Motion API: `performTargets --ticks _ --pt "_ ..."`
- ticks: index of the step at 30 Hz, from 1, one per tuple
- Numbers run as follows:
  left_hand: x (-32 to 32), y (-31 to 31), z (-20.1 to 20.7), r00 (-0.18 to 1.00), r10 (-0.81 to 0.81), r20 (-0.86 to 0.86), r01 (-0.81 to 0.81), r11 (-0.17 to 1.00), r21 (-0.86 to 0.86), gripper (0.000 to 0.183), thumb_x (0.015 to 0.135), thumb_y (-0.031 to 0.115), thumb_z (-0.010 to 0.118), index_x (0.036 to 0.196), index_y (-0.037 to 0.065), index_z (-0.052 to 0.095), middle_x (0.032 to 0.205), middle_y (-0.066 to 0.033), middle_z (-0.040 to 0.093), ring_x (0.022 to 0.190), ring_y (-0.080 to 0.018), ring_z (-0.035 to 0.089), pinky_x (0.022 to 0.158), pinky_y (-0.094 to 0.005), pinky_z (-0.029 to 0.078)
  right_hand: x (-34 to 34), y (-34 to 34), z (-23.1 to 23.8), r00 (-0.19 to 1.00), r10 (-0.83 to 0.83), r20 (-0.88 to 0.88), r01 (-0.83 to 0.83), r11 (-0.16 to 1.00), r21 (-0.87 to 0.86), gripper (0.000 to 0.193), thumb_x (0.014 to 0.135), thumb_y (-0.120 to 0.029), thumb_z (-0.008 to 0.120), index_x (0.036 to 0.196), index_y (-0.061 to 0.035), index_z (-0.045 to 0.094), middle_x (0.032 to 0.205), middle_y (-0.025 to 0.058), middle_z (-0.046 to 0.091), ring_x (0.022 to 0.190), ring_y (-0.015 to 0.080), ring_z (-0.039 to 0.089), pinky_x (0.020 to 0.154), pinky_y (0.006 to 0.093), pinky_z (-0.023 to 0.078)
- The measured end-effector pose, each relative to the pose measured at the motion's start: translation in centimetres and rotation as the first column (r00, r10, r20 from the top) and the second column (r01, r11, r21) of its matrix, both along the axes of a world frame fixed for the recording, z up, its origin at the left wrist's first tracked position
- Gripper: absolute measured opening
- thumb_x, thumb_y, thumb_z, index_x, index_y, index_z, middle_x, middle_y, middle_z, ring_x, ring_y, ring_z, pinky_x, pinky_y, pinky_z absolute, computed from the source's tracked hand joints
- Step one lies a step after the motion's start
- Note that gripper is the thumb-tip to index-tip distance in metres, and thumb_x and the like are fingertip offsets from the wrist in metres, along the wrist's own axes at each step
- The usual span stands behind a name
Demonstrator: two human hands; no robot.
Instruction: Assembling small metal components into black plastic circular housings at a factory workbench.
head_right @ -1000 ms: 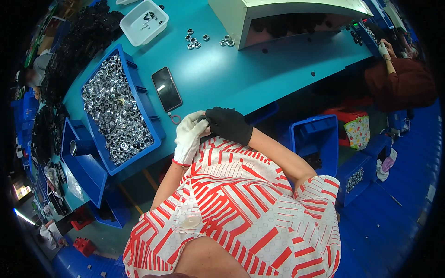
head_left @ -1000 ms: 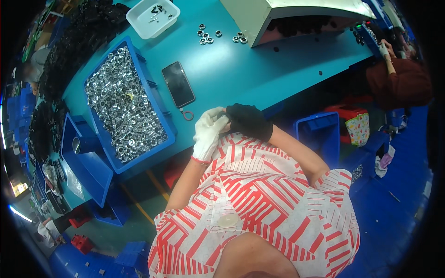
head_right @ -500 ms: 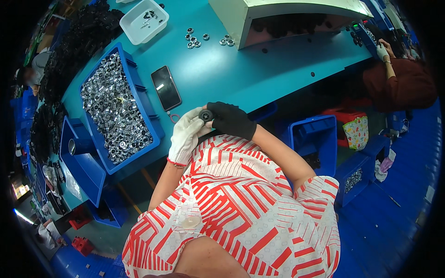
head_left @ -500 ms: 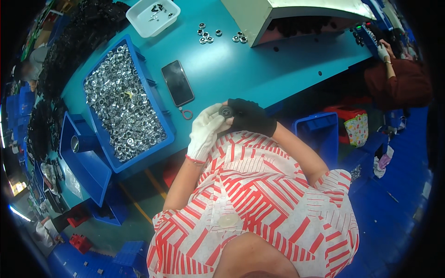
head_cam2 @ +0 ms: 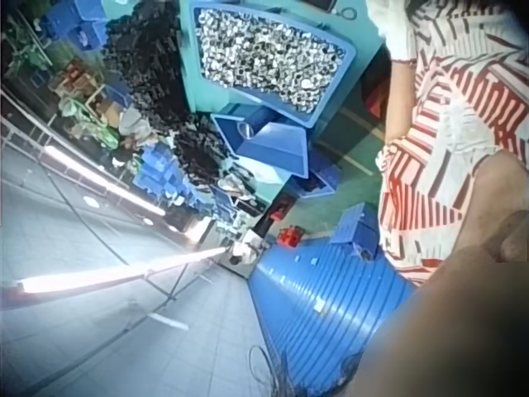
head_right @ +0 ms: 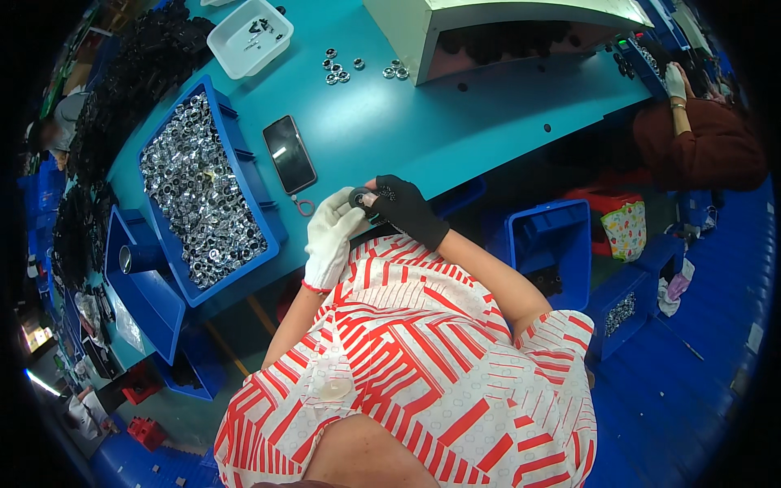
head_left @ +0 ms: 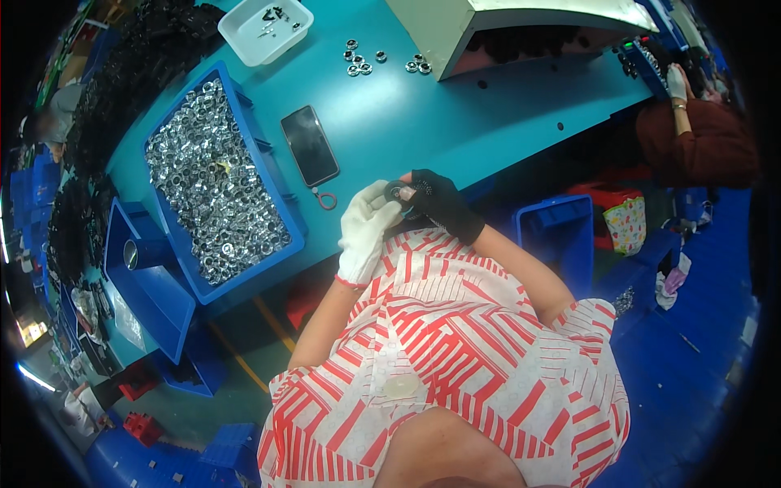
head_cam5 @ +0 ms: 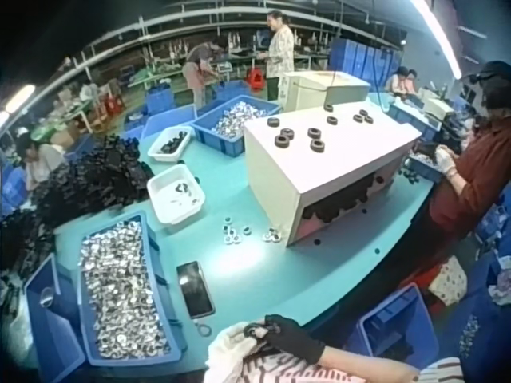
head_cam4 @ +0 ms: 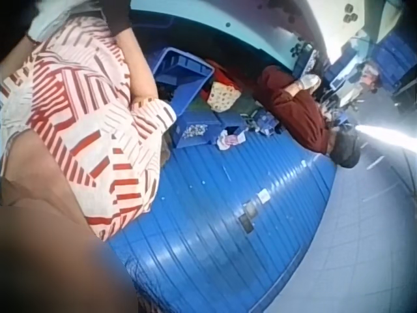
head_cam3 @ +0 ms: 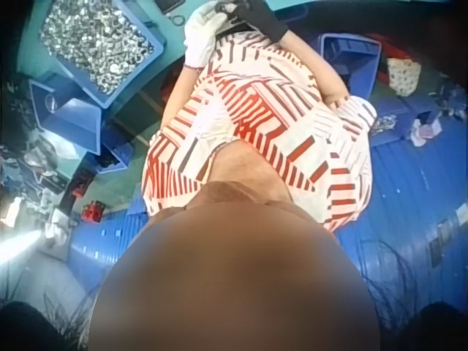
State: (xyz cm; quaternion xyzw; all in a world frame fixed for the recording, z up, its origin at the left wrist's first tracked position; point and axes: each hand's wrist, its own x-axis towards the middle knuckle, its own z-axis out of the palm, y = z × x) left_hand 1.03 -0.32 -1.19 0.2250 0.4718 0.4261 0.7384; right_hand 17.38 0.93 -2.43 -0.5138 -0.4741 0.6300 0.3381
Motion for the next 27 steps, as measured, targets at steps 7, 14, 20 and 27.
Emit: performTargets --ticks 7,14,20,27 --pt "-0.7 0.6 1.7 0.943 -0.186 -0.277 0.213 0.975 0.070 0.049 0.078 -0.001 0.059 0.123 -0.008 0.042 0.104 -0.0134 0.061 0.088 -0.0156 0.061 0.076 -0.0255 0.052 0.7 0.9 0.8 0.972 0.178 0.152 -0.190 0.979 0.071 0.024 0.086 -0.020 0.062 0.103 -0.0028 0.060 0.086 0.0073 0.065 0.076 0.0122 0.062 0.071 0.0258 0.050" --pt "-2.2 1.1 1.6 0.965 -0.204 0.162 0.210 0.977 -0.022 0.048 0.078 0.000 0.060 0.121 -0.008 0.043 0.097 -0.0120 0.062 0.084 -0.0155 0.062 0.070 -0.0264 0.054 0.5 0.5 0.8 0.979 0.154 -0.130 -0.169 0.980 -0.108 0.023 0.087 -0.019 0.060 0.103 -0.0021 0.061 0.087 0.0058 0.066 0.080 0.0107 0.061 0.073 0.0248 0.049" --pt "-1.4 0.9 -0.4 0.994 -0.020 0.110 0.010 0.996 0.092 0.046 0.081 0.002 0.057 0.122 -0.009 0.041 0.092 -0.0081 0.061 0.076 -0.0105 0.058 0.068 -0.0208 0.048 -0.3 0.1 1.0 0.984 0.003 -0.178 -0.034 0.985 -0.171 0.022 0.088 -0.019 0.059 0.103 -0.0020 0.059 0.088 0.0046 0.063 0.079 0.0093 0.059 0.072 0.0253 0.048" --pt "-0.8 0.8 2.2 0.995 -0.079 -0.055 0.081 0.996 0.028 0.045 0.079 -0.004 0.057 0.122 -0.007 0.043 0.101 -0.0109 0.061 0.083 -0.0116 0.059 0.073 -0.0208 0.048 -0.2 0.3 0.6 0.999 0.037 0.005 -0.037 0.999 0.014 0.025 0.087 -0.023 0.061 0.100 -0.0025 0.059 0.085 0.0055 0.063 0.076 0.0109 0.059 0.068 0.0263 0.048"
